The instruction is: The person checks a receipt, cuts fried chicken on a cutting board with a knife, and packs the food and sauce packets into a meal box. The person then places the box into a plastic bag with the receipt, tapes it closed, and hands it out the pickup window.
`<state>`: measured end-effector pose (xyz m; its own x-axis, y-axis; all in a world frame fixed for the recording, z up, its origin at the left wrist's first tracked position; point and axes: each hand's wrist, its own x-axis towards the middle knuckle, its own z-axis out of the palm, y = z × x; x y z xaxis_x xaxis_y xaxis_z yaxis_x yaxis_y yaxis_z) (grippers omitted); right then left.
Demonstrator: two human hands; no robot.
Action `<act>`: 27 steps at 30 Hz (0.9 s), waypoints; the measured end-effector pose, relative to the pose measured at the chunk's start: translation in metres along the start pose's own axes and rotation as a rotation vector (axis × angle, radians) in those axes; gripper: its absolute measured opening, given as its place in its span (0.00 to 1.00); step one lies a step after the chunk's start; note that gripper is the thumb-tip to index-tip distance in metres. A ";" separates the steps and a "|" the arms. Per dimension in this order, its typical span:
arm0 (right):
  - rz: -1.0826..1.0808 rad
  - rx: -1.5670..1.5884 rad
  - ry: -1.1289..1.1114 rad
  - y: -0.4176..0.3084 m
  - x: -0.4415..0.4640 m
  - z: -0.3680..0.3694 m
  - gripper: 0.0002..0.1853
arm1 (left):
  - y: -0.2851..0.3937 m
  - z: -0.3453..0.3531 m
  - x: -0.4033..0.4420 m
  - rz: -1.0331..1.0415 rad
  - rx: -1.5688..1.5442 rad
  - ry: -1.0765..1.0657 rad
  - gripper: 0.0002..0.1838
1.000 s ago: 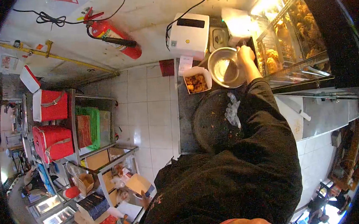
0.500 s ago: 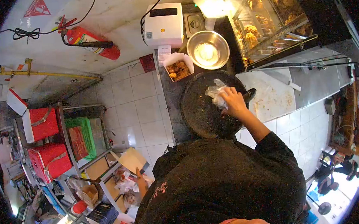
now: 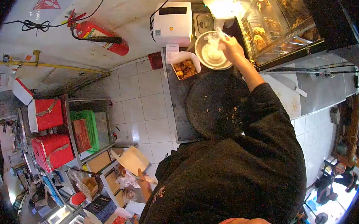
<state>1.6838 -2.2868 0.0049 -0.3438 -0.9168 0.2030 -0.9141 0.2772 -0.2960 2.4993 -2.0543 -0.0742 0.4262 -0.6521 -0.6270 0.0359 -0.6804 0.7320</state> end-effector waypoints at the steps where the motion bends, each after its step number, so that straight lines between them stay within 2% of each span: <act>1: 0.023 -0.150 -0.134 0.017 -0.008 0.028 0.23 | -0.014 -0.009 -0.015 -0.049 0.019 0.034 0.31; 2: 0.044 -0.301 -0.264 0.025 -0.005 0.045 0.30 | -0.025 -0.017 -0.029 -0.087 0.034 0.067 0.31; 3: 0.191 -0.226 -0.815 0.007 0.029 0.007 0.38 | -0.035 -0.025 -0.043 -0.122 0.042 0.092 0.31; 4: 0.205 -0.194 -0.543 -0.011 0.032 -0.008 0.27 | -0.043 -0.034 -0.055 -0.156 0.058 0.118 0.32; 6: 0.386 -0.201 -0.362 -0.029 0.076 -0.015 0.17 | -0.050 -0.042 -0.081 -0.212 0.066 0.167 0.32; 7: 0.221 -0.233 -0.121 -0.032 0.083 -0.018 0.18 | -0.052 -0.043 -0.092 -0.228 0.068 0.189 0.32; 10: 0.193 -0.295 -0.223 -0.023 0.136 0.016 0.15 | -0.052 -0.052 -0.115 -0.245 0.075 0.243 0.32; 13: 0.141 -0.265 -0.171 -0.027 0.172 0.054 0.14 | -0.049 -0.051 -0.129 -0.241 0.063 0.287 0.32; 14: 0.151 -0.297 -0.274 -0.026 0.184 0.060 0.14 | -0.047 -0.047 -0.130 -0.246 0.059 0.301 0.32; 17: 0.395 -0.229 -0.370 -0.014 0.205 0.107 0.15 | -0.040 -0.042 -0.140 -0.258 0.059 0.334 0.32; 20: 0.495 -0.194 -0.408 0.000 0.219 0.139 0.16 | -0.039 -0.042 -0.149 -0.275 0.071 0.360 0.32; 24: 0.542 -0.150 -0.425 0.018 0.231 0.163 0.16 | -0.046 -0.040 -0.153 -0.296 0.076 0.372 0.32; 27: 0.476 -0.108 -0.395 0.043 0.251 0.201 0.17 | -0.045 -0.037 -0.149 -0.297 0.072 0.370 0.32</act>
<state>1.6009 -2.5630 -0.1445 -0.6319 -0.7170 -0.2942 -0.7040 0.6898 -0.1690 2.4676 -1.9145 -0.0041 0.7009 -0.2721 -0.6593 0.1473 -0.8492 0.5070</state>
